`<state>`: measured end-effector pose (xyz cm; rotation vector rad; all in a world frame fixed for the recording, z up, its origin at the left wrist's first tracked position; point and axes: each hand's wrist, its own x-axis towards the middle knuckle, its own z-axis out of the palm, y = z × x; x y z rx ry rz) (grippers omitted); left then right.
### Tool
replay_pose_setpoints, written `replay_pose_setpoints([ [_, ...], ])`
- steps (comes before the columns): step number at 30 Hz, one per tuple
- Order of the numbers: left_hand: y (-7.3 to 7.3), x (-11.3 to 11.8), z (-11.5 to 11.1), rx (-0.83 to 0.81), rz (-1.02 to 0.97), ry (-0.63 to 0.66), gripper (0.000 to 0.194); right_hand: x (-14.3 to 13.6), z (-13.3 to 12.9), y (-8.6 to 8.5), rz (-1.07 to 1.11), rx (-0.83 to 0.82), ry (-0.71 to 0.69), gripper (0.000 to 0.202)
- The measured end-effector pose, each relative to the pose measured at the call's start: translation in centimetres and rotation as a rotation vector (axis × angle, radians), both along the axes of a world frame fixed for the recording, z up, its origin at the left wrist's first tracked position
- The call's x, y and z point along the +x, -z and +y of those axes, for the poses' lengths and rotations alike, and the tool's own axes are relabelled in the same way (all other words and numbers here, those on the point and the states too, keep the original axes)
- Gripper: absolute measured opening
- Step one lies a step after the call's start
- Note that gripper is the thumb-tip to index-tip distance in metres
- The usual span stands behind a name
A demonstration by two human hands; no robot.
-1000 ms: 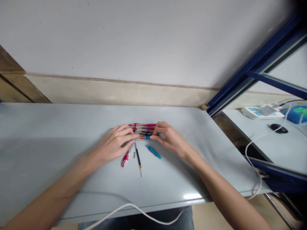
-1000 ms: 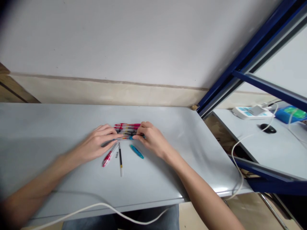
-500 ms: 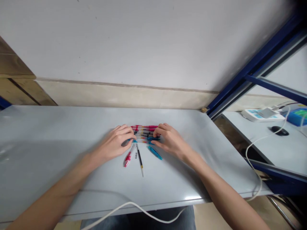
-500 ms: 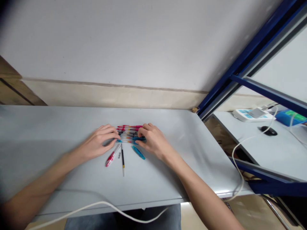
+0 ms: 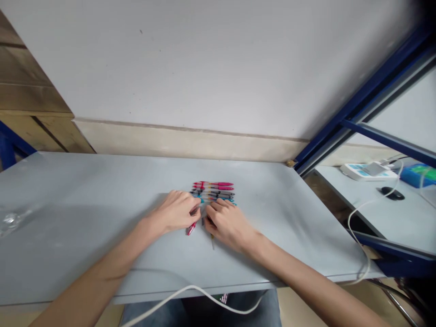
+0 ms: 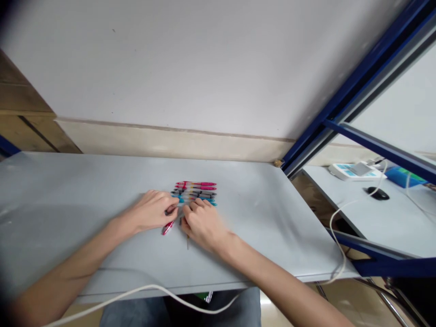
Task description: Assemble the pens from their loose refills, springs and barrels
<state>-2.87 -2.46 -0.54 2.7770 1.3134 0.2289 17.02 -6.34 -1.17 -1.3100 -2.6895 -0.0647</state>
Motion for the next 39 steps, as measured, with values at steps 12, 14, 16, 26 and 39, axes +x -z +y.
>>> replay_pose_setpoints([
  [12,-0.7,-0.1,-0.2,-0.072,0.008,0.023,0.013,0.3,2.9,-3.7,0.266,-0.354,0.125,0.017],
  [14,-0.8,-0.2,-0.2,-0.056,-0.007,0.026,0.008,1.4,3.9,-4.2,0.548,-0.541,0.064,0.017],
  [16,-0.9,-0.3,-0.1,-0.037,-0.017,0.030,0.006,2.4,4.7,-3.9,0.793,-0.695,0.045,0.022],
  [26,0.9,0.2,-0.1,-0.046,-0.276,0.067,0.005,3.2,5.2,-1.3,1.339,-0.798,0.243,0.013],
  [39,1.7,-0.1,0.2,-0.058,-0.450,0.062,0.012,2.6,4.3,-1.6,1.435,-0.746,0.109,0.010],
])
